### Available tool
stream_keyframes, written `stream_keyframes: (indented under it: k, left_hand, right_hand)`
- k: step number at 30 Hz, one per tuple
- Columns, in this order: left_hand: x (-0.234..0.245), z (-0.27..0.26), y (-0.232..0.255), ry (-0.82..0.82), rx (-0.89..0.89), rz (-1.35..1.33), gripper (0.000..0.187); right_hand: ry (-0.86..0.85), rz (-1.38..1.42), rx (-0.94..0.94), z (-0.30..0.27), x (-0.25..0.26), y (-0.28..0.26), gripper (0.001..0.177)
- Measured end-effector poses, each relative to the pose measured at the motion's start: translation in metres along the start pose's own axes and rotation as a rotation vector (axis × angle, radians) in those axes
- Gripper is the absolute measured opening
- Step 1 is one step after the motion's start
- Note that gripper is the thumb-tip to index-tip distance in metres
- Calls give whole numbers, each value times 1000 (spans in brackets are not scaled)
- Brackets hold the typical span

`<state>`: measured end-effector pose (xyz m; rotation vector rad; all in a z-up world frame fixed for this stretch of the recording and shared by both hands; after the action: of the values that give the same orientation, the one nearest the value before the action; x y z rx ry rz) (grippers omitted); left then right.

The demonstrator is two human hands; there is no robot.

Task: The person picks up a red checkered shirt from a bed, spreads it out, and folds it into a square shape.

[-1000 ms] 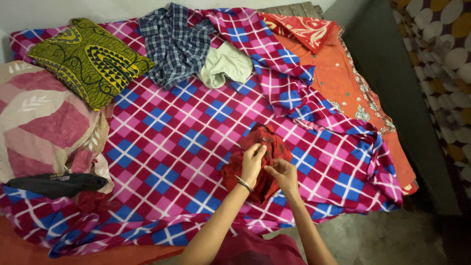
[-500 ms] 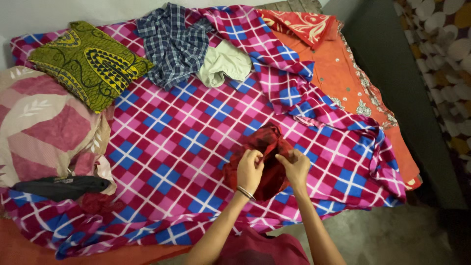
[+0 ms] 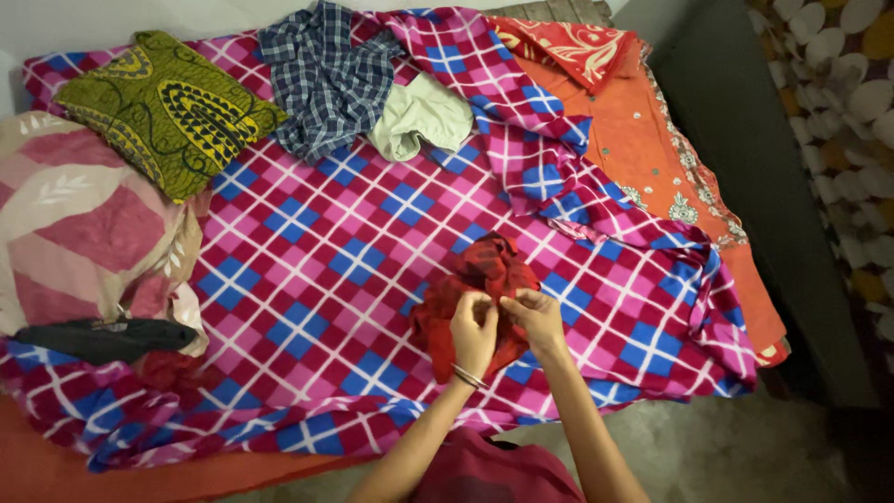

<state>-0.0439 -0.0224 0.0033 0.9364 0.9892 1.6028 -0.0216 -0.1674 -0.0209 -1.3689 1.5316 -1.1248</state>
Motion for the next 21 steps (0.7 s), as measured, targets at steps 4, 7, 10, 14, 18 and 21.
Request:
stream_keyframes:
  k: [4, 7, 10, 14, 18, 21]
  left_hand:
    - [-19, -21, -37, 139, 534, -605, 11]
    - [-22, -27, -34, 136, 594, -590, 14]
    - [-23, -26, -29, 133, 558, -462, 13]
    - [-26, -22, -21, 217, 561, -349, 16]
    - [-26, -17, -12, 179, 562, -374, 13]
    - [-23, -10, -8, 142, 538, -451, 13]
  right_hand:
    - [-23, 64, 145, 3, 11, 19, 14]
    - [41, -98, 149, 0, 19, 19, 10]
    - [93, -448, 241, -6, 22, 8, 16]
    - [130, -410, 247, -10, 24, -9, 15]
    - [86, -272, 215, -7, 27, -8, 9]
    - [79, -185, 222, 0, 28, 0, 10]
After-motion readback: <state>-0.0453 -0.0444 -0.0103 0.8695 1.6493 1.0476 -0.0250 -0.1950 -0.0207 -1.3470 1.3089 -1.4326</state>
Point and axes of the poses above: each hand's wrist, its own z-axis towards the middle knuckle, its own x-axis out of the back of the hand, y = z × x, the point moved 1 cm from there along z, towards the middle knuckle, and after that the axes turned 9 degrees about -z, right-handed, at the moved point
